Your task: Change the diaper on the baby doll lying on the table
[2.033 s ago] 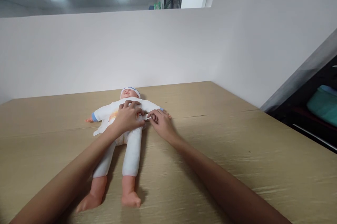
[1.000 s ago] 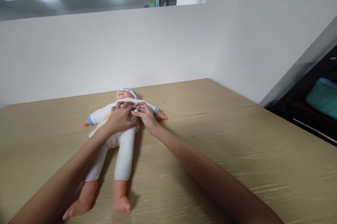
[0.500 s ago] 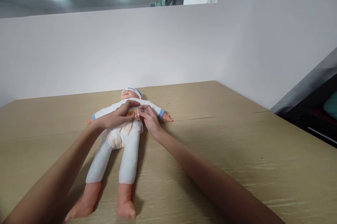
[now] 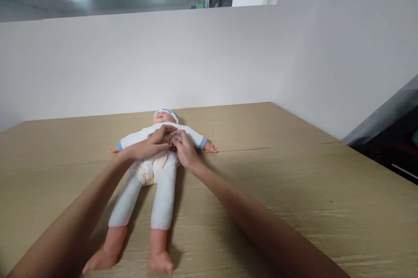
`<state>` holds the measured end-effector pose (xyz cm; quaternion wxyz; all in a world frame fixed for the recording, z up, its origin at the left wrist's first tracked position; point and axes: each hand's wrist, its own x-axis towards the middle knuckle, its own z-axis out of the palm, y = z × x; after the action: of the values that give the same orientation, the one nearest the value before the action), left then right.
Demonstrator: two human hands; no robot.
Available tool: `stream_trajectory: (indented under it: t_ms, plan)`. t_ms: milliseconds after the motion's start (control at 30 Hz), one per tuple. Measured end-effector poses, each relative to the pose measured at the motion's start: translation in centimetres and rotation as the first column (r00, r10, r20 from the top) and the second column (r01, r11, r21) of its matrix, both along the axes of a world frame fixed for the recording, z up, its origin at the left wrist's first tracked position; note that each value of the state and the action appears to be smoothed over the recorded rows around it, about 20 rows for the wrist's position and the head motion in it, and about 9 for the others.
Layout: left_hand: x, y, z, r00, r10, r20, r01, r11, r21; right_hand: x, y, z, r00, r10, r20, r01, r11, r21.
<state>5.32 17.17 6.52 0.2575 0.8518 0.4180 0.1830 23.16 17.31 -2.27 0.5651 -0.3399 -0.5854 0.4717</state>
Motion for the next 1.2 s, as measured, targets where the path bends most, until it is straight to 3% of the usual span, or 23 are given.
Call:
stream_trajectory:
  t_ms: [200, 333, 433, 533, 633, 767, 833, 933, 1100, 1200]
  plan:
    - [0.2, 0.4, -0.4, 0.999, -0.001, 0.041, 0.0, 1.0, 0.011, 0.2, 0.5, -0.4, 0.999, -0.031, 0.012, 0.03, 0.999, 0.027]
    - [0.2, 0.5, -0.7, 0.999, -0.002, 0.049, 0.002, 1.0, 0.011, -0.1, -1.0, -0.5, 0.978, -0.207, 0.039, 0.202, 0.974, 0.102]
    - [0.0, 0.7, -1.0, 0.996, 0.002, 0.086, -0.002, 1.0, -0.009, -0.3, -3.1, -0.1, 0.941, -0.324, 0.099, 0.295, 0.926, 0.235]
    - [-0.3, 0.9, -1.3, 0.986, -0.009, 0.168, 0.02, 0.998, -0.062, -0.2, -4.4, 0.4, 0.928, -0.322, 0.187, 0.234, 0.895, 0.379]
    - [-0.7, 0.6, -1.3, 0.928, 0.023, 0.371, 0.012, 0.996, -0.09, 0.3, -4.4, 0.4, 0.896, -0.302, 0.325, 0.084, 0.835, 0.544]
    - [-2.3, -1.2, -1.6, 0.822, 0.15, 0.549, -0.227, 0.971, 0.074, 1.3, -3.8, 0.2, 0.846, -0.281, 0.453, -0.084, 0.768, 0.634]
    - [-4.1, -2.6, -2.5, 0.805, 0.252, 0.537, -0.393, 0.904, 0.166, 1.6, -3.7, 0.3, 0.835, -0.274, 0.476, -0.111, 0.764, 0.635]
    - [-7.8, -4.5, -4.9, 0.784, 0.481, 0.393, -0.59, 0.775, 0.227, 1.5, -3.8, 0.8, 0.829, -0.283, 0.483, -0.11, 0.764, 0.636]
    - [-12.3, -5.8, -8.6, 0.799, 0.576, 0.174, -0.602, 0.771, 0.211, -0.3, -4.1, 3.3, 0.822, -0.333, 0.461, -0.028, 0.786, 0.618]
    - [-12.8, -5.6, -9.1, 0.797, 0.6, 0.071, -0.601, 0.772, 0.206, -2.3, -4.0, 5.8, 0.81, -0.248, 0.532, -0.139, 0.8, 0.584]
